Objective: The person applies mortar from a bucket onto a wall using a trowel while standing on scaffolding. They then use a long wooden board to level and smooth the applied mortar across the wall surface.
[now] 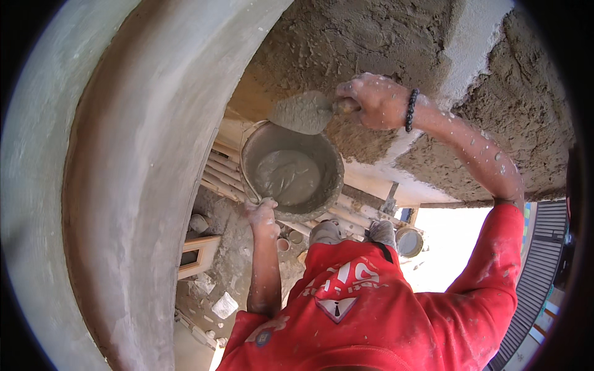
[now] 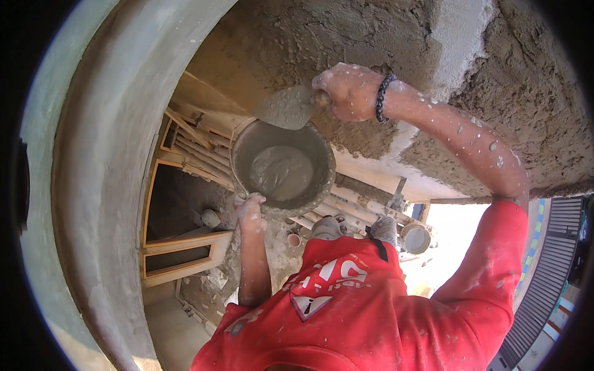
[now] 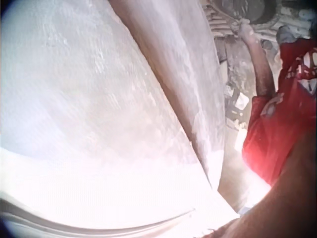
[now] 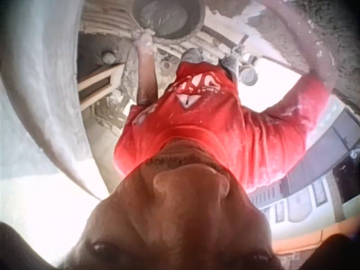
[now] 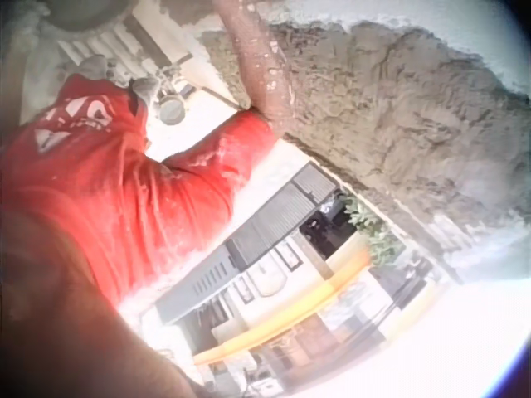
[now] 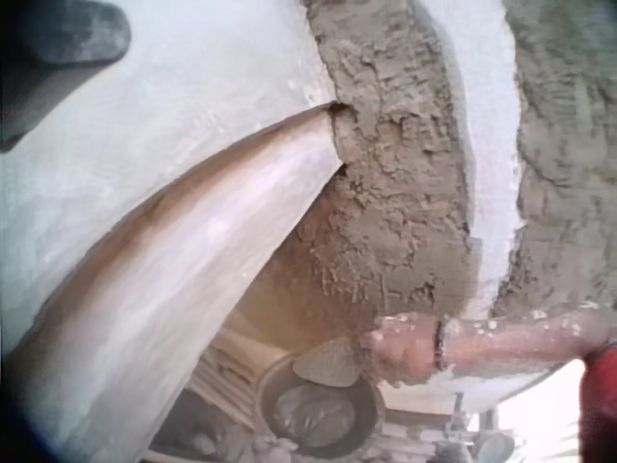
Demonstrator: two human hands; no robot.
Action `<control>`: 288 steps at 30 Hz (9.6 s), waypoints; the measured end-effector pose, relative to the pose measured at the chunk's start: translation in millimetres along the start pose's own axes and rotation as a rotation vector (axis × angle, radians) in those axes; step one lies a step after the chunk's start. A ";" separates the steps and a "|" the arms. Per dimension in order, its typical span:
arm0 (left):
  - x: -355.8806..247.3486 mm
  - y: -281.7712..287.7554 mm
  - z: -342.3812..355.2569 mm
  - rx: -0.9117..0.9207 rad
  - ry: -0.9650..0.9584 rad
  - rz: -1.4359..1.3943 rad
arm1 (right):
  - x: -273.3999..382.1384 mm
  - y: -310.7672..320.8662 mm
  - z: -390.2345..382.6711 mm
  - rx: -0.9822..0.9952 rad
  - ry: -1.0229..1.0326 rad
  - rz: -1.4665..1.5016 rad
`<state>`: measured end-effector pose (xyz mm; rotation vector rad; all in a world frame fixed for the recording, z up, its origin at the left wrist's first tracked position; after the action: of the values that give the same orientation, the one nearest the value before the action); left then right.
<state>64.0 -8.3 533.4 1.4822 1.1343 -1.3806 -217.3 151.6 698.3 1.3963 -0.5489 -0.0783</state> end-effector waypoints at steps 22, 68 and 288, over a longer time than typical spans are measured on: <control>21.7 -90.4 -50.8 0.380 0.064 -0.102 | -31.1 -169.9 -106.0 0.335 -0.157 0.266; 74.0 -111.3 -101.7 0.546 -0.009 0.158 | -65.2 -191.6 -175.0 0.455 -0.299 -0.022; -100.1 -152.7 -125.4 0.619 -0.619 0.248 | -65.6 -57.6 -146.9 0.356 -0.238 -0.042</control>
<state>-47.6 145.4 647.4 1.3664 0.1278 -1.9159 -199.2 298.2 612.4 1.7582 -0.7573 -0.1896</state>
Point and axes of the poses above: each hand's wrist, its own z-axis towards the middle knuckle, its own y-axis out of the back of the hand, x = y × z, the point moved 6 cm from there along z, towards the middle knuckle, and after that the axes turned 9 degrees about -y, right-handed, at the moved point
